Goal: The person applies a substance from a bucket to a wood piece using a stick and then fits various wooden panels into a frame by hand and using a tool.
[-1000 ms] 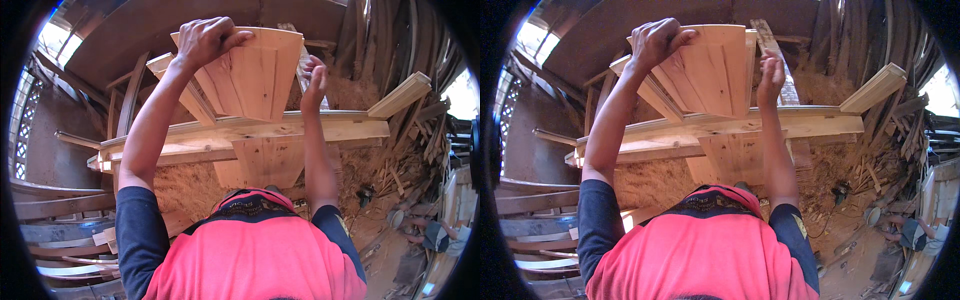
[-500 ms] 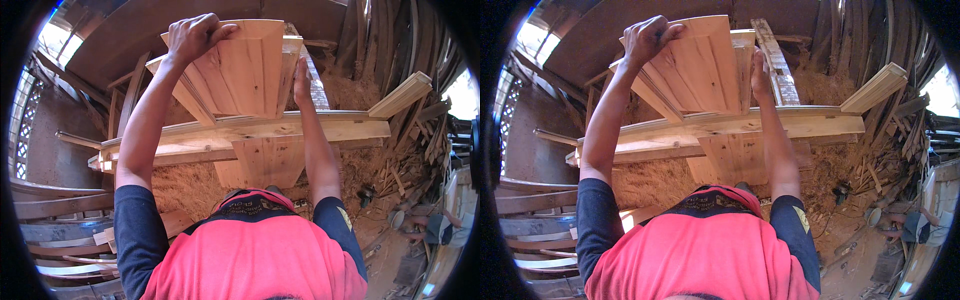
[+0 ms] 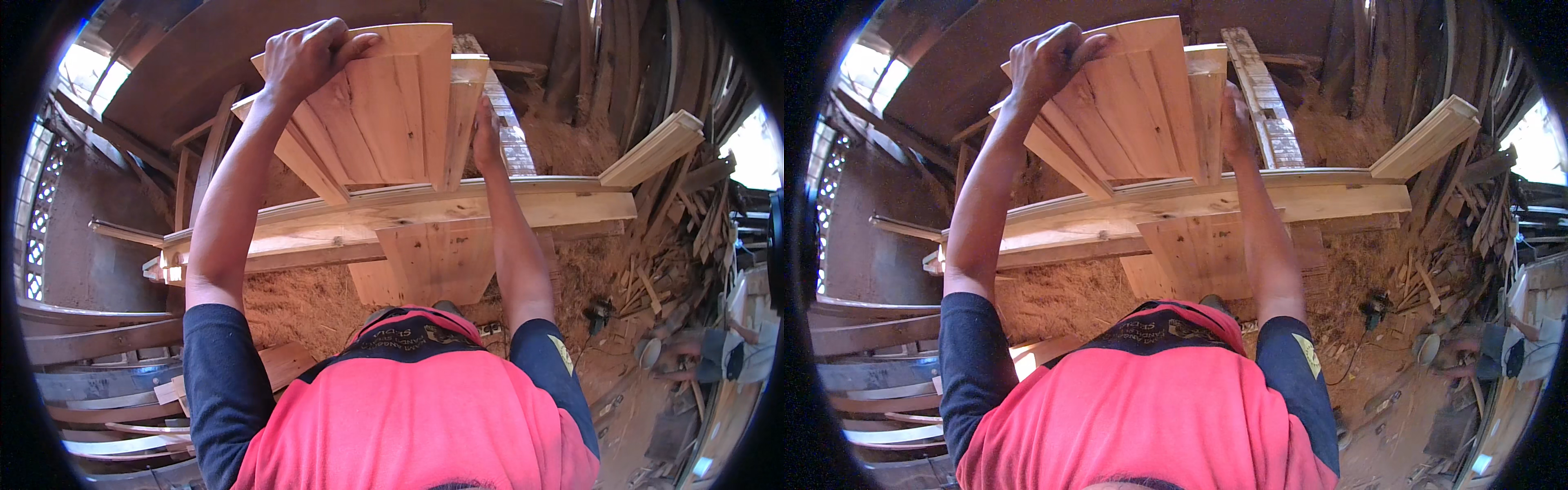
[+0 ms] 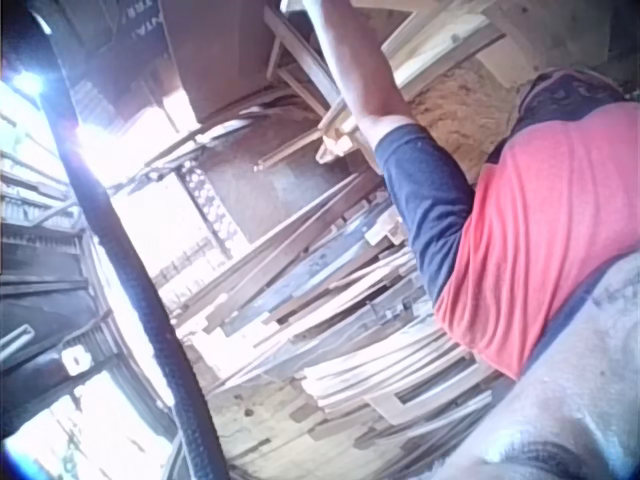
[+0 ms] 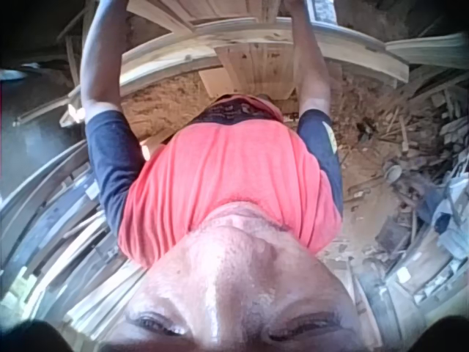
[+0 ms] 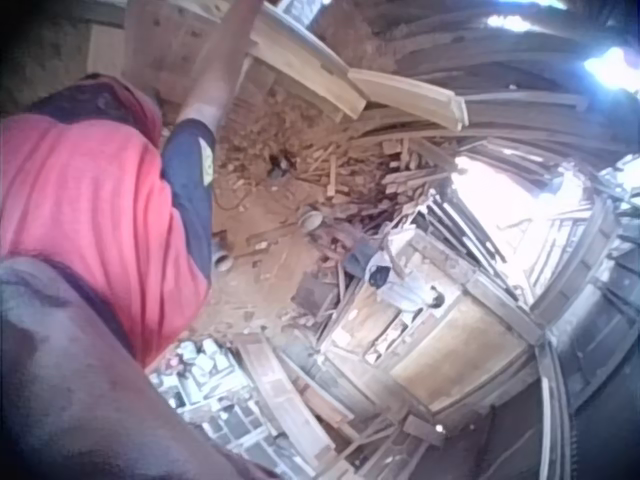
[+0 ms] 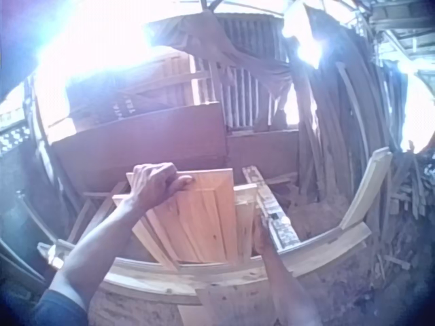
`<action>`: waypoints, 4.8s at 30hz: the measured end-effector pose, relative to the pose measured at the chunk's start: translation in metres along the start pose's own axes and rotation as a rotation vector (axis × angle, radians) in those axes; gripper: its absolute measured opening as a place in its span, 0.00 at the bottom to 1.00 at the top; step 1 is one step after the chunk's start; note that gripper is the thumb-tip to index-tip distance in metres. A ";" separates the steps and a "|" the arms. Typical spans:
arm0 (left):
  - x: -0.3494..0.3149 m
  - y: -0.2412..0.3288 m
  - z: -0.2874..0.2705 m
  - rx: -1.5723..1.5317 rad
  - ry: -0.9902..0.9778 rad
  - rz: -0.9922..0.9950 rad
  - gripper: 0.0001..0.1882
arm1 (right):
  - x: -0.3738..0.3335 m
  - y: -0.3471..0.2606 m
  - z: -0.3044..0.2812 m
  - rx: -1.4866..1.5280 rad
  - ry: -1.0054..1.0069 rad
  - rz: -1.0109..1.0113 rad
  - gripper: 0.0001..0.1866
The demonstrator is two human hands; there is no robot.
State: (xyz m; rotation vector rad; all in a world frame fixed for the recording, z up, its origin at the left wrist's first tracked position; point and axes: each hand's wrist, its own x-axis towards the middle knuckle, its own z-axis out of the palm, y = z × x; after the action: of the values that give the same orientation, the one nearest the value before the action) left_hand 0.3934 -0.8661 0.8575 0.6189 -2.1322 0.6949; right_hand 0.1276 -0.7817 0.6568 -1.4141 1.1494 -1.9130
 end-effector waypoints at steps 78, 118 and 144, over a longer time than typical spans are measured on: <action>-0.033 0.010 0.024 0.037 -0.105 -0.088 0.24 | 0.009 -0.003 -0.006 -0.365 0.064 -0.057 0.30; -0.075 0.020 0.053 0.062 -0.090 -0.015 0.25 | 0.004 -0.011 -0.008 -0.375 -0.028 0.030 0.29; -0.081 0.016 0.057 0.034 -0.123 -0.055 0.26 | 0.007 -0.002 -0.006 -0.409 0.005 -0.046 0.31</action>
State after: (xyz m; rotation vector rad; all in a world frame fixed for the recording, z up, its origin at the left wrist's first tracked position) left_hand 0.3991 -0.8763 0.7584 0.7532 -2.2107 0.6800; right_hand 0.1193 -0.7841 0.6615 -1.6531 1.5896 -1.7777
